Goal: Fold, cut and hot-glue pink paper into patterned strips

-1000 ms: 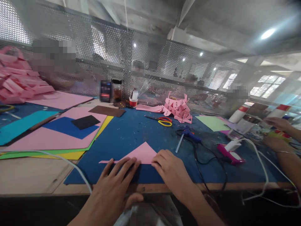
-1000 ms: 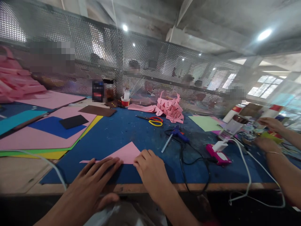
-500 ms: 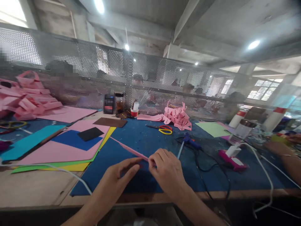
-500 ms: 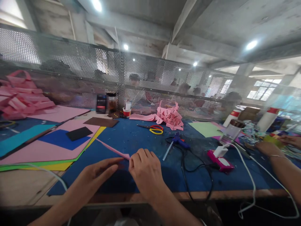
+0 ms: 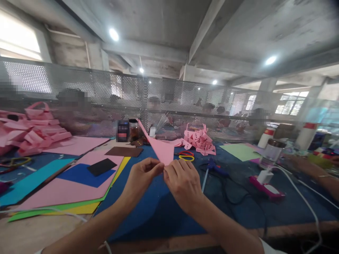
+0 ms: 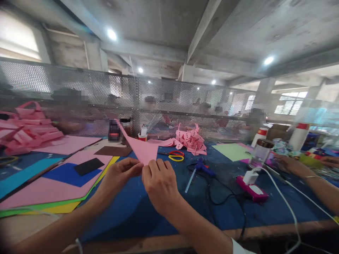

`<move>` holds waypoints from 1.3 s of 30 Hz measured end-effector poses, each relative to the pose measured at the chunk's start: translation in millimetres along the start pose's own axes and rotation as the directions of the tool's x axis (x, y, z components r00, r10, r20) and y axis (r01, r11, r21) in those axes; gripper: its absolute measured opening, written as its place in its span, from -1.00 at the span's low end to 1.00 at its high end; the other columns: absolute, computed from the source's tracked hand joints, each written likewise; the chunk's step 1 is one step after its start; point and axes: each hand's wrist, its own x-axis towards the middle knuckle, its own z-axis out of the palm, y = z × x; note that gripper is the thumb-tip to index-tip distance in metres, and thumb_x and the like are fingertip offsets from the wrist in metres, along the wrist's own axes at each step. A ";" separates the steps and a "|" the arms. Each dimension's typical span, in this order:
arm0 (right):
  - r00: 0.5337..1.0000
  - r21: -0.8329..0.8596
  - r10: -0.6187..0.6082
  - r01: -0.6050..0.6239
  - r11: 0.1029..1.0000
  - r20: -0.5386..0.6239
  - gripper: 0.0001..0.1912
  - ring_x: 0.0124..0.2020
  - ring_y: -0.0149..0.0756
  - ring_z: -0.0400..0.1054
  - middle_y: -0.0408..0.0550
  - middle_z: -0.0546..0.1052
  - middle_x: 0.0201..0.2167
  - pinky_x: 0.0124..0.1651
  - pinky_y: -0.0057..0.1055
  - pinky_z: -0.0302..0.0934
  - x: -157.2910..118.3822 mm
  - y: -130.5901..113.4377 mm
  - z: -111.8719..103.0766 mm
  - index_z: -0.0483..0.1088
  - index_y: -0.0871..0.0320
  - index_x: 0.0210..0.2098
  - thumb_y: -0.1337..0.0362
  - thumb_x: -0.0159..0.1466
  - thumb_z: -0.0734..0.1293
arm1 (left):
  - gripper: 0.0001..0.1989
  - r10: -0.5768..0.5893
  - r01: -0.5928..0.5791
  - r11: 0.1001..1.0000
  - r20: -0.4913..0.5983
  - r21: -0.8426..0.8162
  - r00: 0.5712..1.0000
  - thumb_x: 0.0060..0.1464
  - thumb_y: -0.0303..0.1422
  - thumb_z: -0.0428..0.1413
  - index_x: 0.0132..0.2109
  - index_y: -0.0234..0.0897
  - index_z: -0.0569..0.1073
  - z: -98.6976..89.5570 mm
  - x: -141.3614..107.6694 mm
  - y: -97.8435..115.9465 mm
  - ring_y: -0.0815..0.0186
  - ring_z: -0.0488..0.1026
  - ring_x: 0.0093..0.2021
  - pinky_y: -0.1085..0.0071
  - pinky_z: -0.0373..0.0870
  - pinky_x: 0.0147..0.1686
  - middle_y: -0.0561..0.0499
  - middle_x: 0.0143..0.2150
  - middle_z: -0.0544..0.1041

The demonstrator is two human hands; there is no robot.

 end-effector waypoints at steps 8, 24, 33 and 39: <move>0.955 0.353 0.283 -0.234 0.906 -0.093 -0.90 -0.09 -0.18 0.38 -0.02 0.52 -0.18 0.03 -0.21 0.25 18.5 37.4 5.7 0.40 0.10 -0.12 0.35 0.40 0.26 | -0.68 -0.003 0.005 1.000 0.058 -0.021 0.998 -0.03 -0.13 0.28 -0.33 -0.29 0.42 -23.4 42.8 8.7 0.33 0.47 -0.37 0.35 0.46 -0.24 0.09 -0.41 0.49; 0.999 0.355 0.028 -0.038 0.934 0.035 -0.78 0.11 -0.13 0.26 -0.03 0.45 0.08 0.16 -0.11 0.21 5.4 48.0 22.3 0.49 0.00 -0.03 0.37 0.38 0.31 | -0.72 -0.155 0.107 0.959 0.172 0.261 0.973 -0.03 -0.13 0.19 -0.34 -0.29 0.51 -43.8 52.3 -15.9 0.44 0.22 -0.57 0.54 0.07 -0.58 0.15 -0.55 0.38; 0.994 0.381 -0.040 -0.002 0.924 0.102 -0.89 0.05 -0.20 0.29 -0.07 0.51 -0.07 0.13 -0.20 0.21 3.7 42.5 25.6 0.51 0.03 -0.17 0.19 0.39 0.34 | -0.78 -0.149 0.050 0.944 0.286 0.328 0.946 -0.03 -0.19 0.16 -0.34 -0.26 0.54 -53.2 59.0 -32.8 0.41 0.29 -0.55 0.54 0.11 -0.56 0.11 -0.52 0.44; 0.992 0.407 0.012 -0.063 0.911 0.126 -0.85 0.00 -0.21 0.30 -0.08 0.52 -0.12 0.11 -0.21 0.17 2.5 38.5 30.5 0.50 0.05 -0.21 0.17 0.41 0.31 | -0.79 -0.174 0.080 0.948 0.291 0.308 0.941 -0.03 -0.19 0.17 -0.37 -0.24 0.52 -49.5 53.3 -27.3 0.41 0.24 -0.59 0.52 0.07 -0.58 0.14 -0.57 0.40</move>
